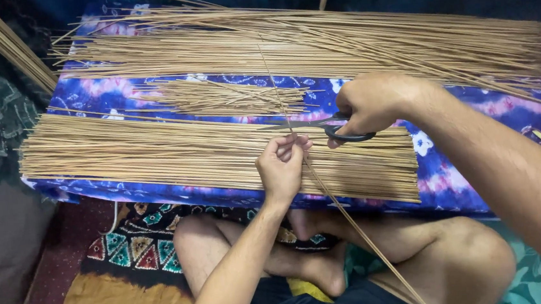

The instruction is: Sorting and cutting thin bamboo sticks to a uniform length using scissors on a workspace.

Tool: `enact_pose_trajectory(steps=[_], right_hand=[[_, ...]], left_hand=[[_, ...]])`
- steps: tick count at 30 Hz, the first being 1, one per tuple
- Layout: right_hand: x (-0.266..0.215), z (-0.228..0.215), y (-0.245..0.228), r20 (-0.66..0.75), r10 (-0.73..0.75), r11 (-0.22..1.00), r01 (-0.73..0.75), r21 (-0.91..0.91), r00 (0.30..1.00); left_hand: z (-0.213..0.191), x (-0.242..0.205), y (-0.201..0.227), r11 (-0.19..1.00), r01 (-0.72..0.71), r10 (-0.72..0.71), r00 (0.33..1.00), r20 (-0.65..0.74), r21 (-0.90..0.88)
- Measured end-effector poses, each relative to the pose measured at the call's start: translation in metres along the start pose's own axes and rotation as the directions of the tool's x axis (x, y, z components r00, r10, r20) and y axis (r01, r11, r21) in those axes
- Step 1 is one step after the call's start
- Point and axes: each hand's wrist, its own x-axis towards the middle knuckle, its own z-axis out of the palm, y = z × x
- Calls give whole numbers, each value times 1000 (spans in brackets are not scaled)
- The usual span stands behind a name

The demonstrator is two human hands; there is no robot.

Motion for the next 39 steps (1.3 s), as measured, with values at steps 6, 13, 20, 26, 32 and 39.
enact_pose_trajectory(steps=[6, 13, 20, 26, 32, 39], right_hand=[[-3, 0, 4, -20, -54, 999, 54, 7, 998], [-9, 15, 38, -121, -46, 993, 59, 103, 992], [24, 98, 146, -298, 157, 986, -135, 93, 941], [43, 152, 199, -348, 188, 981, -156, 118, 918], [46, 173, 213, -365, 264, 961, -212, 176, 893], [-33, 126, 51, -468, 80, 800, 224, 557, 880]], left_hand=[[4, -1, -5, 1000, 28, -28, 1000, -1, -11], [9, 0, -12, 999, 48, -48, 999, -1, -15], [11, 2, -13, 983, 129, -134, 991, -29, -129], [14, 8, -15, 944, 173, -188, 982, -26, -282], [10, 7, -12, 896, 222, -250, 968, -24, -383], [7, 12, -13, 846, 201, -250, 968, -35, -494]])
